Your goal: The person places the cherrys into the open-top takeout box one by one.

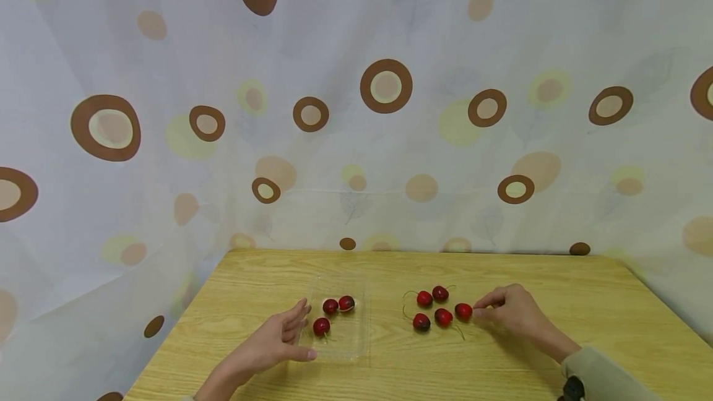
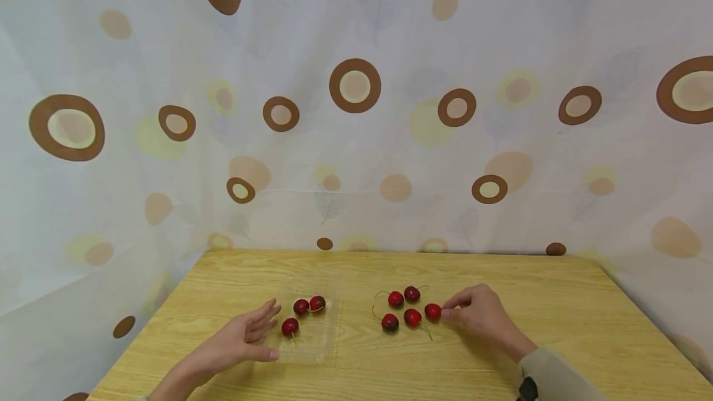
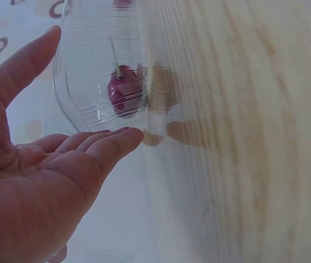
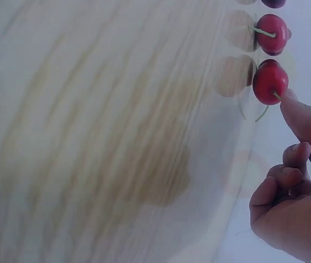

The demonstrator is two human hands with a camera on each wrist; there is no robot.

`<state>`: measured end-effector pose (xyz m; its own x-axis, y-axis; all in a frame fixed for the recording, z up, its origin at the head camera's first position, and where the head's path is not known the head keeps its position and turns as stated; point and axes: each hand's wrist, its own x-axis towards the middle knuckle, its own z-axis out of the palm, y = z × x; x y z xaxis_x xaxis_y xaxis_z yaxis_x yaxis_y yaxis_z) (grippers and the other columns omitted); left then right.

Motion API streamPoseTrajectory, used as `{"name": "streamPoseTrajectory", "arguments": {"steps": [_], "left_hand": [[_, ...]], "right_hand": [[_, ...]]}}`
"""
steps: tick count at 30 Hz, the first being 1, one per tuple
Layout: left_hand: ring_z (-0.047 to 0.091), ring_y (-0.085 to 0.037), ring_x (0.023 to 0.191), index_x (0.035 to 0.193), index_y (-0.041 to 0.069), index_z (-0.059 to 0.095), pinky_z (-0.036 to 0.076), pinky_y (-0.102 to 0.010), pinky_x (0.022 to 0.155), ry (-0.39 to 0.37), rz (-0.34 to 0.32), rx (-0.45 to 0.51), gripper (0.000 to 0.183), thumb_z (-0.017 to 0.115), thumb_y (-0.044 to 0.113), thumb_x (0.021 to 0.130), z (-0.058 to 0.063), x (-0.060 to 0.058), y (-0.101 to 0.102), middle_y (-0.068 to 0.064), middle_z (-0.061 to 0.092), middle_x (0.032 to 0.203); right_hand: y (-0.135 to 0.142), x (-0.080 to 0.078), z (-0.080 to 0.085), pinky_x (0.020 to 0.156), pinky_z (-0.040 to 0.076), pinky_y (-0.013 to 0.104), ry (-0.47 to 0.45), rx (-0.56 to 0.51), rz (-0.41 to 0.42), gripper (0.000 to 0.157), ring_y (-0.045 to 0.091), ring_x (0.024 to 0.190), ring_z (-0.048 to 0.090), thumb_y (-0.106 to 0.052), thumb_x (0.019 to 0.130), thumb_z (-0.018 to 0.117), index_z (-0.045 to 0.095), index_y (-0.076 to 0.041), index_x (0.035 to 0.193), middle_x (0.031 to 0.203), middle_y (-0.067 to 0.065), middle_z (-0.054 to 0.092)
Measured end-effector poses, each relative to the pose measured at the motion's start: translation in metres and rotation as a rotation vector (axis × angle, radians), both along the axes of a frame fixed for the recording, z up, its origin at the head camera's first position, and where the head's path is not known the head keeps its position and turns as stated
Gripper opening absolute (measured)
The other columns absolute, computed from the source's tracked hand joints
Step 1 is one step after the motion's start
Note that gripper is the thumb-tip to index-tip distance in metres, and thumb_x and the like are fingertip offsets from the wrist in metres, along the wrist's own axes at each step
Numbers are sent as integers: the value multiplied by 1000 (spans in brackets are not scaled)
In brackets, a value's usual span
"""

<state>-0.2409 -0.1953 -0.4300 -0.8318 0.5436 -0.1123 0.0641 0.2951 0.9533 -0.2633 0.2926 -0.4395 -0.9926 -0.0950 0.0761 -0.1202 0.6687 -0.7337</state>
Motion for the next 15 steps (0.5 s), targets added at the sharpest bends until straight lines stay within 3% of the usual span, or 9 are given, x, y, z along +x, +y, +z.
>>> {"name": "streamPoseTrajectory", "arguments": {"steps": [15], "left_hand": [[20,-52,153,165,-8,2,25,-61,121,11,0,0,105,79,14,97,-1,0,0,-33,12,169]], "right_hand": [[0,-1,18,59,37,31,18,7,26,12,19,67,44,-16,94,82,85,-5,97,77,3,64]]}}
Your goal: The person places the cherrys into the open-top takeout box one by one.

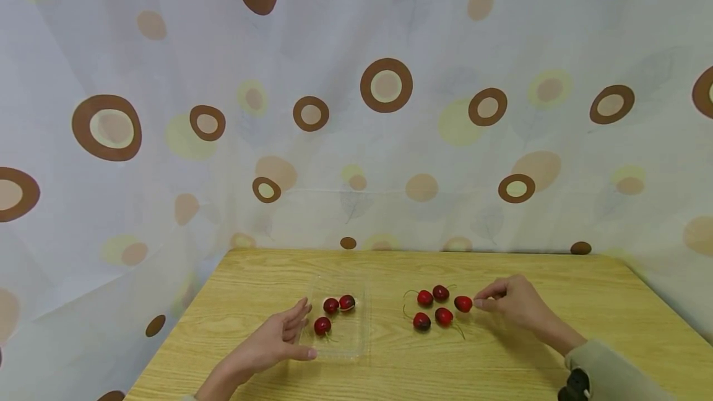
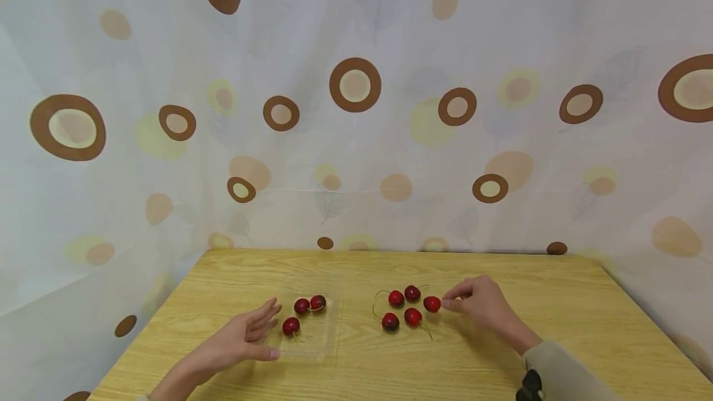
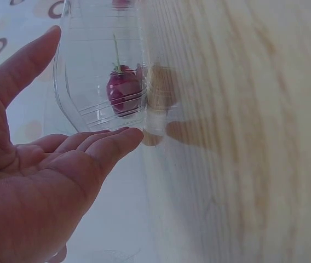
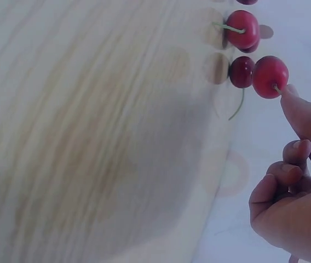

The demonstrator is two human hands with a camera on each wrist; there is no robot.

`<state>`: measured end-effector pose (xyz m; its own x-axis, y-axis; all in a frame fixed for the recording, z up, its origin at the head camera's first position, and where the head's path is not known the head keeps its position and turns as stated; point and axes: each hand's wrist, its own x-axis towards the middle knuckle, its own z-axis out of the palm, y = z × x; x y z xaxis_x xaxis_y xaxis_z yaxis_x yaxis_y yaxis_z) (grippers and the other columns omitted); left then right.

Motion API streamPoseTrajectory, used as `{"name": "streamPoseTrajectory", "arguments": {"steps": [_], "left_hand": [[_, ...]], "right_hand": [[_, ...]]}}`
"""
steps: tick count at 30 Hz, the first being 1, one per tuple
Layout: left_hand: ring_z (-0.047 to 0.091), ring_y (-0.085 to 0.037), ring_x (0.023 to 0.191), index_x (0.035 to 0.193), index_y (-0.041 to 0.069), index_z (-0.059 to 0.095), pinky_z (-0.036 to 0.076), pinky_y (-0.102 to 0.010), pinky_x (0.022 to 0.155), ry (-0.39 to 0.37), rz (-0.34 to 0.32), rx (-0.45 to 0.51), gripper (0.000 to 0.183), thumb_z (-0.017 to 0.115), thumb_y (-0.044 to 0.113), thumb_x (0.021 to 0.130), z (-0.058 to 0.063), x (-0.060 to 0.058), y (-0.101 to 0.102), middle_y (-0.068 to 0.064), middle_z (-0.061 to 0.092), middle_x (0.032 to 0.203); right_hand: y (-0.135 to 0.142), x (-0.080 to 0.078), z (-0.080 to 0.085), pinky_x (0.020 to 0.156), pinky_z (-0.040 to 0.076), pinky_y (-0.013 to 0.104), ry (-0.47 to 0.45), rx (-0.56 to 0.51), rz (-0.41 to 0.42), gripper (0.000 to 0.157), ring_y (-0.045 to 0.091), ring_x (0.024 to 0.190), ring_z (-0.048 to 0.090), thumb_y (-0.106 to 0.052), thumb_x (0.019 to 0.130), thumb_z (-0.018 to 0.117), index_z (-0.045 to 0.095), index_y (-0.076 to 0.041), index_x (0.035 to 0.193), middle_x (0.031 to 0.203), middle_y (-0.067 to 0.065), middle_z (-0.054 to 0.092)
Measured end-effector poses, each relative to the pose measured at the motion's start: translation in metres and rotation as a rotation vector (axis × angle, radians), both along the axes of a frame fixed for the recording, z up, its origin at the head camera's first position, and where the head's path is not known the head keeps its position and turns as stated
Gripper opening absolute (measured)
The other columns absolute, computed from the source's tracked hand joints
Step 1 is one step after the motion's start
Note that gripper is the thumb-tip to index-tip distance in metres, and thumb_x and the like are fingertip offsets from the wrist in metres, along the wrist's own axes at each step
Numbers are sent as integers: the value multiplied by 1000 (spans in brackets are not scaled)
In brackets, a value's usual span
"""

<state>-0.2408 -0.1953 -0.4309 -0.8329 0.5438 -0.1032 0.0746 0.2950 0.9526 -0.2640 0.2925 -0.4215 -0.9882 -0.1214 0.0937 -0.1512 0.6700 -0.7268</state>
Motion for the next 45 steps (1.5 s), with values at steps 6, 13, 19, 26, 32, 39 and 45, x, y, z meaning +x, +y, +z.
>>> {"name": "streamPoseTrajectory", "arguments": {"steps": [6,13,19,26,32,39,45], "left_hand": [[20,-52,153,165,-8,2,24,-61,121,-6,-4,5,105,79,14,97,-1,-1,0,-32,12,169],[19,-53,153,165,-8,2,23,-62,121,-10,-7,12,105,79,13,97,-1,-1,0,-33,11,169],[19,-52,153,165,-7,2,23,-62,121,-17,-2,11,105,79,14,97,0,-2,0,-32,12,169],[19,-52,153,165,-7,2,23,-61,121,-23,0,12,105,80,14,97,0,-1,1,-32,12,169],[19,-52,153,165,-7,3,25,-60,121,-16,0,19,105,79,13,97,1,0,0,-32,12,169],[19,-52,153,165,-7,3,26,-60,121,-17,0,19,104,79,13,97,1,0,0,-32,13,169],[21,-53,152,165,-6,4,27,-60,121,-7,7,6,105,80,14,97,1,0,0,-32,14,169]], "right_hand": [[-5,-2,7,61,39,34,4,-4,23,14,21,74,46,-19,94,82,85,-6,98,84,3,67],[-21,-4,16,61,41,33,25,-39,54,14,21,73,48,-19,94,82,85,-6,98,87,2,69],[-36,-6,18,59,39,31,28,-98,91,14,19,70,45,-16,95,82,84,-3,99,82,4,66],[-57,-9,20,61,42,31,16,-159,140,11,19,70,51,-14,94,82,84,-3,98,84,5,69],[-79,-12,27,60,42,30,23,-172,155,11,20,71,51,-15,93,83,85,-4,96,85,4,69],[-107,-19,26,60,40,31,57,-179,218,9,17,67,45,-15,93,83,85,-6,94,82,3,67],[-131,-22,27,58,42,30,74,-200,287,9,16,62,46,-12,92,83,85,-4,93,83,2,68]]}}
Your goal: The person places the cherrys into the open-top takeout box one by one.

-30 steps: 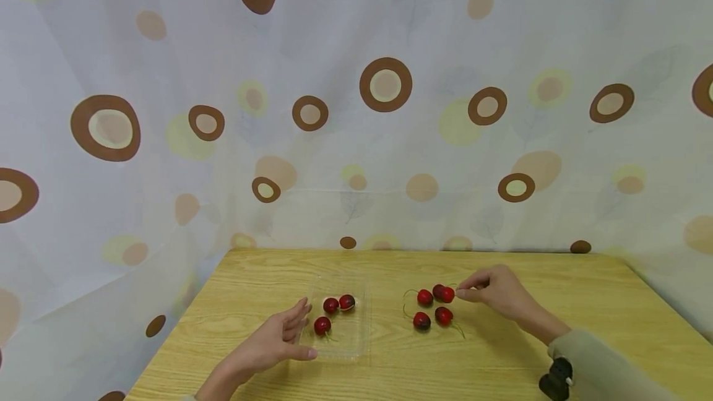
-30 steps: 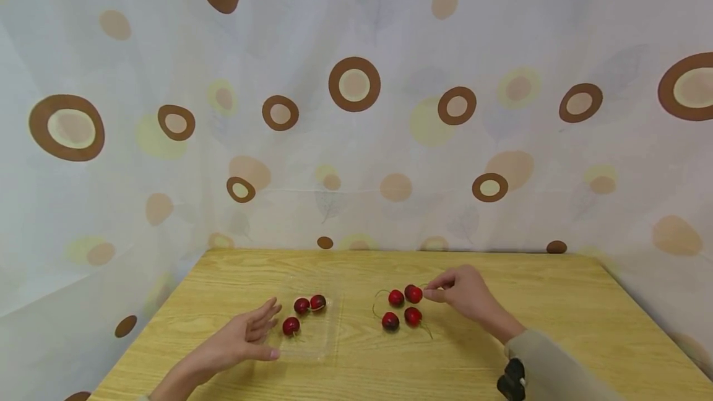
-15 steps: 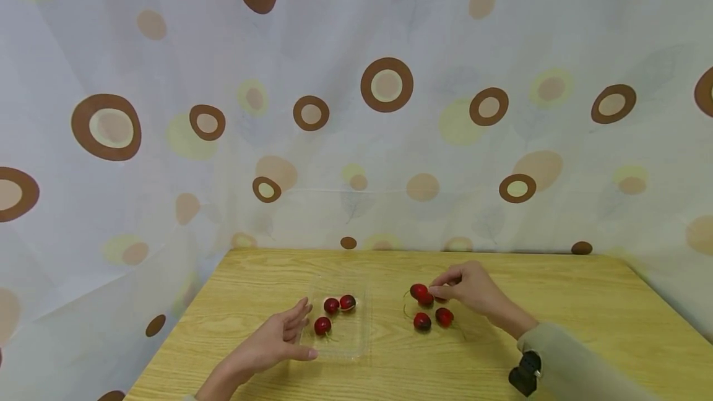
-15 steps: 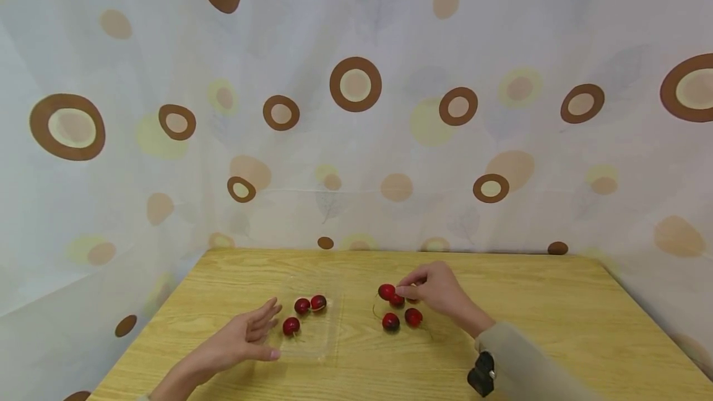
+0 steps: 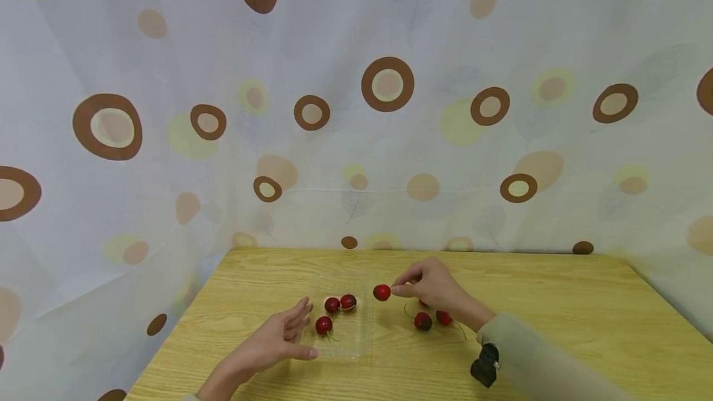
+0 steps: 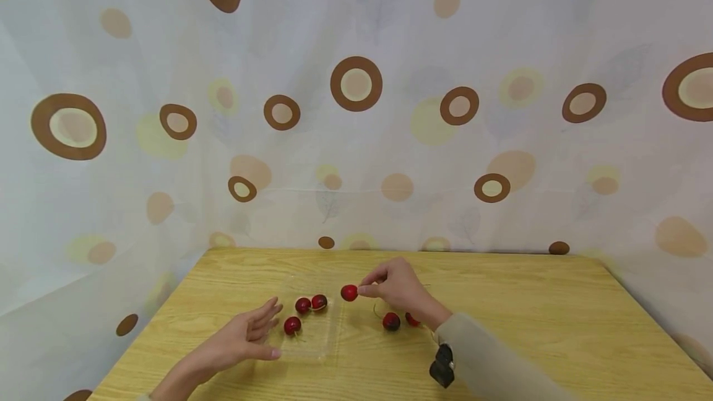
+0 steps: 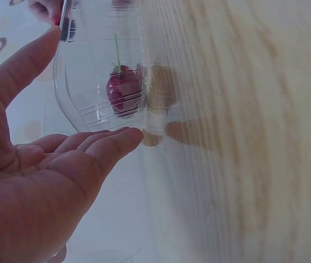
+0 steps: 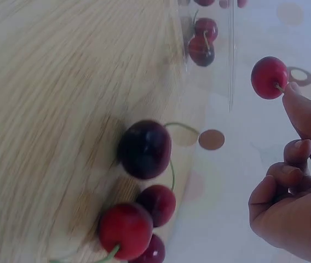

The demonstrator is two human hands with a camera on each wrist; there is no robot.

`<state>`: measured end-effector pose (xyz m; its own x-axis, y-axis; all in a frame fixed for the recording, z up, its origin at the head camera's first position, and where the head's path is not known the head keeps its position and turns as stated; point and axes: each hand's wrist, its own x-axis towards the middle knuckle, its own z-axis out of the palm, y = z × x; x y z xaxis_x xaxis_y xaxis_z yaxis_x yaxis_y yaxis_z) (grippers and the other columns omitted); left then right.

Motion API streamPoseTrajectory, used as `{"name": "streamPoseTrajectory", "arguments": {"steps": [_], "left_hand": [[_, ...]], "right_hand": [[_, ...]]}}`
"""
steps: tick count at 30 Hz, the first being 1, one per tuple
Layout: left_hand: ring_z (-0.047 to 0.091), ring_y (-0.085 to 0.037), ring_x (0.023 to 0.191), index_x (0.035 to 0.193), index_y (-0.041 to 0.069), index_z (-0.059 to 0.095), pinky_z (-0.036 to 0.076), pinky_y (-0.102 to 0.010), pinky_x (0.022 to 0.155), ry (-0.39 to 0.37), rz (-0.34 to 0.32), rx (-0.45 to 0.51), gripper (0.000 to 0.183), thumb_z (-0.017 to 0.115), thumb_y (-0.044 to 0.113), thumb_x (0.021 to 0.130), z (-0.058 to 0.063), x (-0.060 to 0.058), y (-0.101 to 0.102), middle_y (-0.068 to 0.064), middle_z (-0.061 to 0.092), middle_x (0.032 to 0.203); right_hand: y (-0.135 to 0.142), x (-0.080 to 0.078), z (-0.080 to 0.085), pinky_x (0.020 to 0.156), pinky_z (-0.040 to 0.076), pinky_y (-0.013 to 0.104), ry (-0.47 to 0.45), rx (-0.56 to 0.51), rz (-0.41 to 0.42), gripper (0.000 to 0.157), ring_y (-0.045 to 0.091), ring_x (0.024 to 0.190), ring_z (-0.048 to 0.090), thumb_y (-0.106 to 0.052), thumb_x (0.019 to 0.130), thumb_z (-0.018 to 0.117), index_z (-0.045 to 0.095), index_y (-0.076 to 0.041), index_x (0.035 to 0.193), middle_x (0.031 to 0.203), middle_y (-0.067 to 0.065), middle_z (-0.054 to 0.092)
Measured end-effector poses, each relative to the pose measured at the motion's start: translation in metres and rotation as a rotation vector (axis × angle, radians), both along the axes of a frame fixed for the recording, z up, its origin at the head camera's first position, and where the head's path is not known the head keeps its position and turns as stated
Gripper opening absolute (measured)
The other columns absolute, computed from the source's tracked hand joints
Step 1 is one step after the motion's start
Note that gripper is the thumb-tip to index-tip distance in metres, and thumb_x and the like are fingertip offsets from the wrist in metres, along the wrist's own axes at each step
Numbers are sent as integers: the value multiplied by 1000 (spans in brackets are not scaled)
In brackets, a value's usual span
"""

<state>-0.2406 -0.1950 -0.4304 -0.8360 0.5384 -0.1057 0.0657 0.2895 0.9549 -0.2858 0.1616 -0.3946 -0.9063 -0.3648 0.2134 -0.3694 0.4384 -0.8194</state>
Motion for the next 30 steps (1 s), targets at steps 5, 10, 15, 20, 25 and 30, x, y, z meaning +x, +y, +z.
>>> {"name": "streamPoseTrajectory", "arguments": {"steps": [5,10,15,20,25,30], "left_hand": [[20,-52,152,166,-6,4,26,-60,121,-8,5,5,105,80,13,96,-1,1,1,-32,14,169],[21,-52,152,166,-6,4,27,-60,121,-10,9,-1,105,80,13,96,-2,1,1,-32,14,169],[22,-52,152,166,-6,5,27,-60,121,-5,12,-8,105,81,13,96,-1,0,1,-32,14,169],[22,-52,152,166,-5,5,27,-60,121,-7,12,-10,105,81,14,96,0,0,1,-32,14,169],[22,-52,152,166,-5,5,26,-61,121,-5,15,-12,105,80,14,96,-2,-1,1,-32,15,169],[21,-52,152,166,-6,4,26,-61,121,-8,9,-15,104,80,14,97,-2,-2,0,-32,14,169]], "right_hand": [[-18,1,2,58,40,29,-10,-8,25,8,17,66,47,-11,92,83,84,-3,92,82,2,67],[-31,0,0,59,39,31,0,1,46,6,17,66,46,-11,91,84,85,-5,91,83,1,68],[-43,-3,-3,57,37,29,20,12,64,5,16,65,44,-12,90,85,86,-7,89,82,-1,70],[-53,-4,-6,57,38,28,33,18,80,4,15,65,46,-11,90,86,86,-8,88,81,-2,69],[-63,-6,-7,57,39,26,55,33,85,4,12,65,47,-11,89,86,86,-8,87,79,-4,68],[-74,-8,-10,58,40,26,38,16,86,4,12,67,48,-9,88,87,86,-7,85,82,-3,70]]}}
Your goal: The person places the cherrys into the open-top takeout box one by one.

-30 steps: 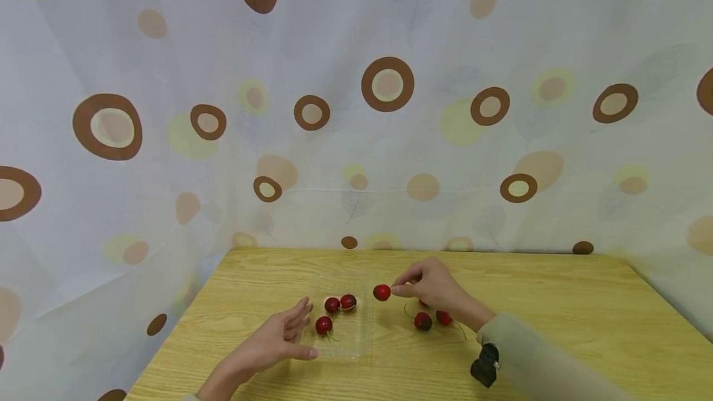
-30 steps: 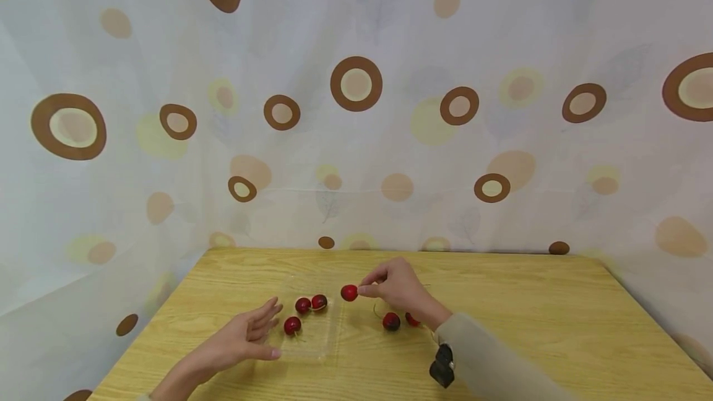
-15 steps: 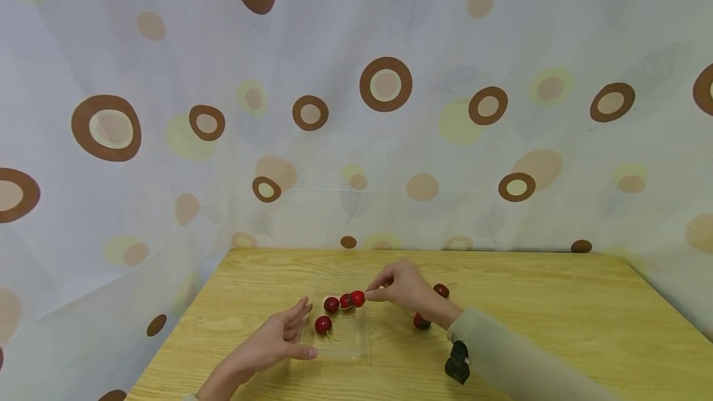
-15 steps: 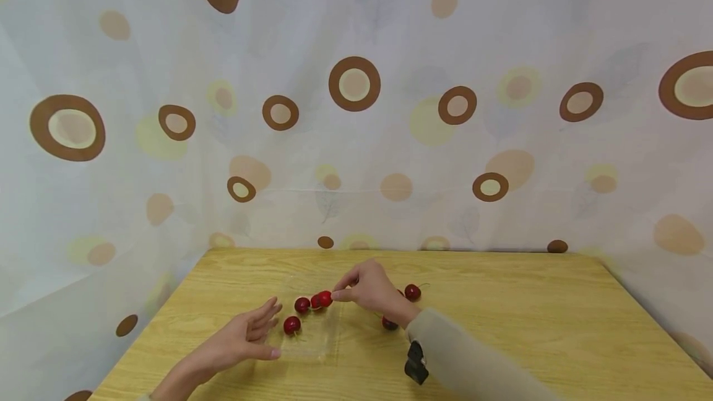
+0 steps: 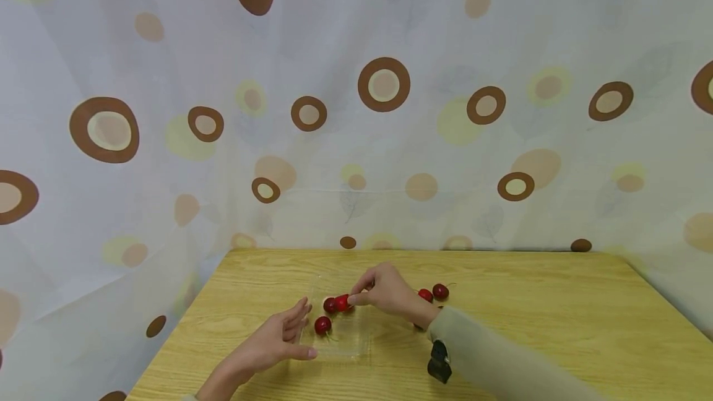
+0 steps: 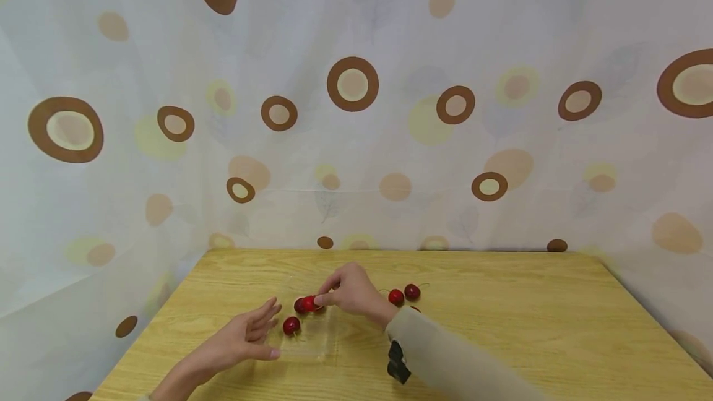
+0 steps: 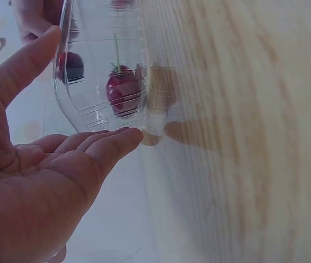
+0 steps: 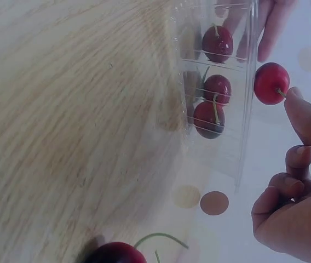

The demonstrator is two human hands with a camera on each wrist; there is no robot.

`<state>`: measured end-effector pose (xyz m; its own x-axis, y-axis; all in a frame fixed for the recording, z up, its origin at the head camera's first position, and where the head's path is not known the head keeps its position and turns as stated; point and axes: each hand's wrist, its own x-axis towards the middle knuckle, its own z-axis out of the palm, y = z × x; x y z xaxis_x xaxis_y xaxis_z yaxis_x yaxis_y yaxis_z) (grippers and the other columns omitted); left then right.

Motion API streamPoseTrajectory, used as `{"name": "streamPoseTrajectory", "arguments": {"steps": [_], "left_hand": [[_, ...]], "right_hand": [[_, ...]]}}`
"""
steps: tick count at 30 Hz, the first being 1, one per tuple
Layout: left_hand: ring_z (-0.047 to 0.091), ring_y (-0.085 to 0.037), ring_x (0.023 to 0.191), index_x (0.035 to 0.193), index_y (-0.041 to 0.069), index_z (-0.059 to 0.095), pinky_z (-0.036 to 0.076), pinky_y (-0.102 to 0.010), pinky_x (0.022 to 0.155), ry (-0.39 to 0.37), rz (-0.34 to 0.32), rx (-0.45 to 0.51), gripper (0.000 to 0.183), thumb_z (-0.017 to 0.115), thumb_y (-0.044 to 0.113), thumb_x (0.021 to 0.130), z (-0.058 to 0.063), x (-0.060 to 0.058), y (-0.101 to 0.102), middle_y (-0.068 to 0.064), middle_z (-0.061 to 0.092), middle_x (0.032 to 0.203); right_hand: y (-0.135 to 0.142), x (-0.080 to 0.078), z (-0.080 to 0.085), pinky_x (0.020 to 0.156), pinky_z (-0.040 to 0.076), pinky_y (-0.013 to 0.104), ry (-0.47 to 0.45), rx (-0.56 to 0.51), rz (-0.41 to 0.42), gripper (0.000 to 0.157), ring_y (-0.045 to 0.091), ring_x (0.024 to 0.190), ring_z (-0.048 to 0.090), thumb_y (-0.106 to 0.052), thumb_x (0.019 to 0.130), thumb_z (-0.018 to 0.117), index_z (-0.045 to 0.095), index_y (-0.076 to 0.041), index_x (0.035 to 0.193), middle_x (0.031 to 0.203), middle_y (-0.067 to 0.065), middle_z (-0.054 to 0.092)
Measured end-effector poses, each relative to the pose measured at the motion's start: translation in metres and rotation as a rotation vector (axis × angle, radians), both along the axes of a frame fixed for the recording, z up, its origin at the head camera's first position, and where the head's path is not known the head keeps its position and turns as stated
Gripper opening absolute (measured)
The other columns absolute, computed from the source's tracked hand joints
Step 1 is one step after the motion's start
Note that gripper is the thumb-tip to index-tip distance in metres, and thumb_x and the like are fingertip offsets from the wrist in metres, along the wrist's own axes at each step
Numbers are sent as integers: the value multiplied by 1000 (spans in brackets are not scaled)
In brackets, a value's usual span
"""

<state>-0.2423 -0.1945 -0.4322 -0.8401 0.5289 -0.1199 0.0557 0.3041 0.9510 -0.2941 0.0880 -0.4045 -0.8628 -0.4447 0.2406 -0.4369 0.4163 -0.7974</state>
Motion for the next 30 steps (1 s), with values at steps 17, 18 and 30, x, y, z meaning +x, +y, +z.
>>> {"name": "streamPoseTrajectory", "arguments": {"steps": [17,18,30], "left_hand": [[21,-52,152,166,-5,4,26,-62,121,6,-2,0,104,80,15,97,2,-1,0,-32,15,169],[22,-52,152,166,-5,4,26,-62,121,6,-2,-1,104,80,15,97,1,-1,0,-32,15,169],[21,-52,153,166,-5,5,27,-62,120,-5,1,-10,104,79,15,97,-1,-1,-2,-31,15,169]], "right_hand": [[-16,0,-9,55,34,23,-1,36,-35,8,11,64,42,-7,85,89,85,-8,78,76,-5,65],[-16,1,-9,56,34,24,-10,43,-42,9,11,65,42,-8,85,89,84,-8,78,76,-5,65],[-19,1,-16,57,37,25,-14,51,-53,9,12,68,47,-7,85,89,85,-9,77,77,-5,66]]}}
